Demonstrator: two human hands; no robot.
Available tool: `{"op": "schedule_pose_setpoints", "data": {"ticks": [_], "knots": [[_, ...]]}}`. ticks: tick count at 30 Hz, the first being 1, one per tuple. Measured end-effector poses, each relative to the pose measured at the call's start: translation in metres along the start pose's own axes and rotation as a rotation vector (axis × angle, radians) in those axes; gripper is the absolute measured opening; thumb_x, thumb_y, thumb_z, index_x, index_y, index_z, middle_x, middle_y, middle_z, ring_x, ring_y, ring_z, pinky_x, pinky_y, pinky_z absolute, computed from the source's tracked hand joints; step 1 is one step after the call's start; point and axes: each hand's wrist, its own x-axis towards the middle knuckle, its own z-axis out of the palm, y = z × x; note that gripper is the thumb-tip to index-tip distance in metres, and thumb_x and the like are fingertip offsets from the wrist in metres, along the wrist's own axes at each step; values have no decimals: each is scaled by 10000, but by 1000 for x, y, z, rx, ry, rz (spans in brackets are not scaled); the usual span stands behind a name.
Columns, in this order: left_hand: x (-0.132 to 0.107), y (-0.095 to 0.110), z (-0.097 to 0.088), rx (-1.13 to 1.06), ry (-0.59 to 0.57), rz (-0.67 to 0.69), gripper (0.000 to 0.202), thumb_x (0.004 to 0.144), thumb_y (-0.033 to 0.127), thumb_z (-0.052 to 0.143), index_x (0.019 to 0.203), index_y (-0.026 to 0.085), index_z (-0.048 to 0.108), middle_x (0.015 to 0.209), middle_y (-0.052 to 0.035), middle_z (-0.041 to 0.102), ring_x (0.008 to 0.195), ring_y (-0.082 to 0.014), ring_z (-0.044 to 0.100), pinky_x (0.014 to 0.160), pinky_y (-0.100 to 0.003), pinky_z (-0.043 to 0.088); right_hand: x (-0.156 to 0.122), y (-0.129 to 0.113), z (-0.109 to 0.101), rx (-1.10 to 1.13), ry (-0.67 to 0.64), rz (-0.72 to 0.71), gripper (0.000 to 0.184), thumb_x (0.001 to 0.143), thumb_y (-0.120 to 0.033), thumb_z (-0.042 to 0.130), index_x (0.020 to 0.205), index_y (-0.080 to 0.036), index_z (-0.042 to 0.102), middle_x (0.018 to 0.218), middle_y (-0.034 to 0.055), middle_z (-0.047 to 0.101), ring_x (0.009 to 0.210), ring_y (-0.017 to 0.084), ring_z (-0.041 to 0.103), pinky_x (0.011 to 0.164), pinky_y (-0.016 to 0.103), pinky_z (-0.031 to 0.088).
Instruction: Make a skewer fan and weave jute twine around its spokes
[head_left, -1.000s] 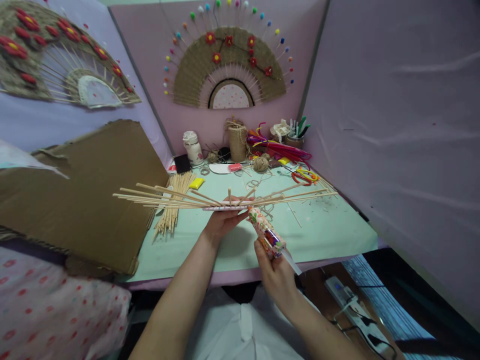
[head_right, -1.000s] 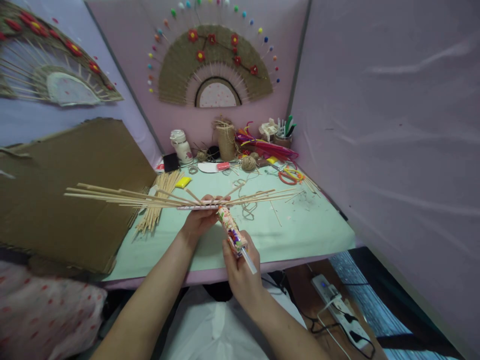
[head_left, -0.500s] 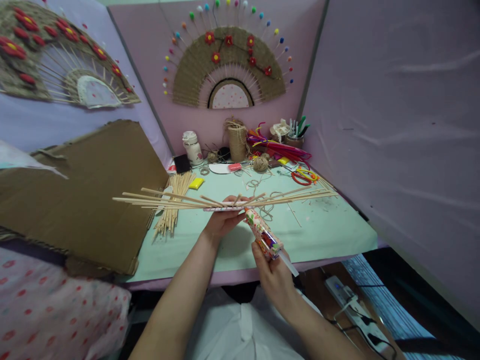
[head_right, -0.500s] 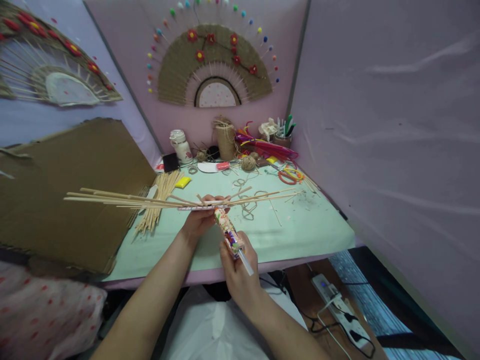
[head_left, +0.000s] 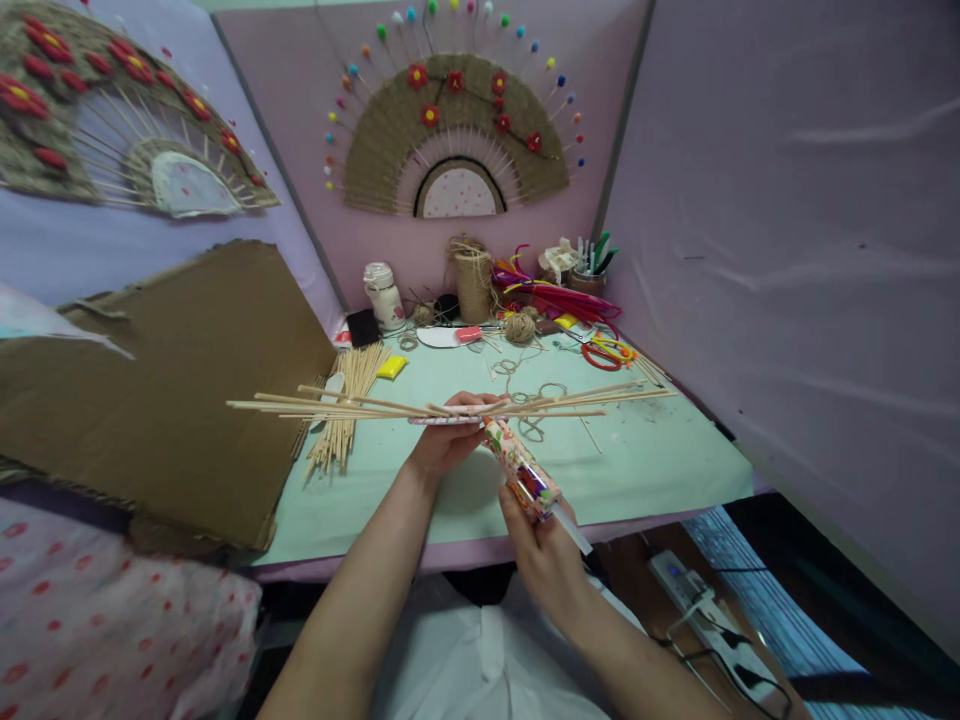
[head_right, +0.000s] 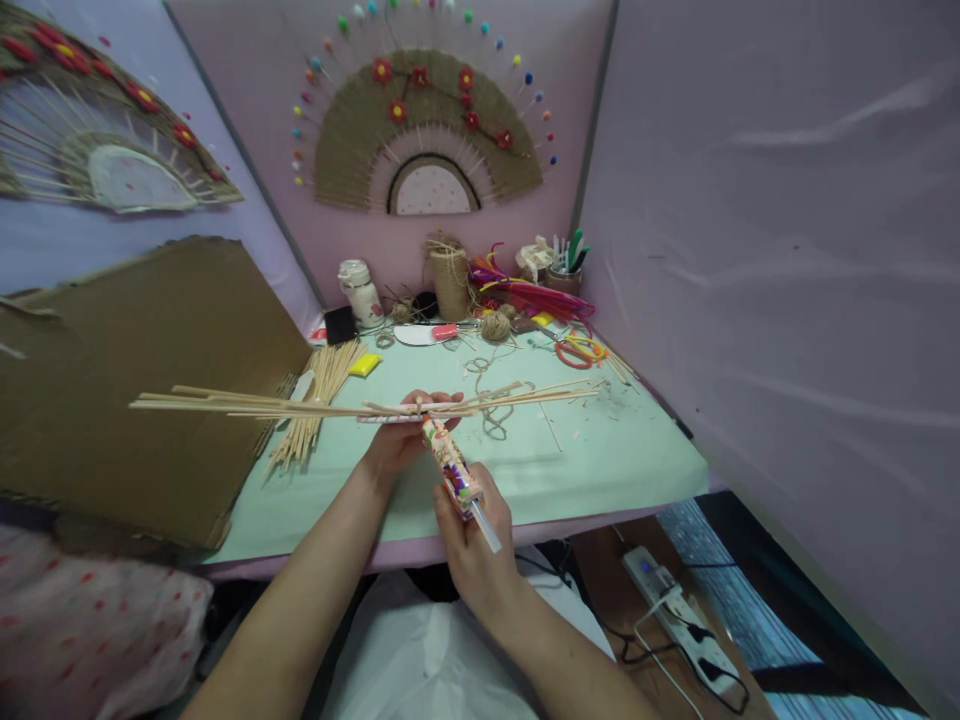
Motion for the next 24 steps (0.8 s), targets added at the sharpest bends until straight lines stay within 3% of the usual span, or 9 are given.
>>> {"op": "schedule_pose_setpoints", "data": {"ticks": [5,24], "knots": [[-1,3,6,-2,-19,18,224,601,94,751,779,170,638,1043,-60,661,1235,-290,490,1025,-439,388,0,1,2,32,-32,17,298,900,-433,427,825,-213,613,682,31,589,639,183,549,601,301,480],[0,2,3,14,-67,37,222,627,112,749,819,188,667,1059,-55,672,1245,-289,485,1033,-452,394,2,-7,2,20,-34,-28,306,901,-415,420,894,-200,637,747,56,622,701,200,571,639,310,489]]}}
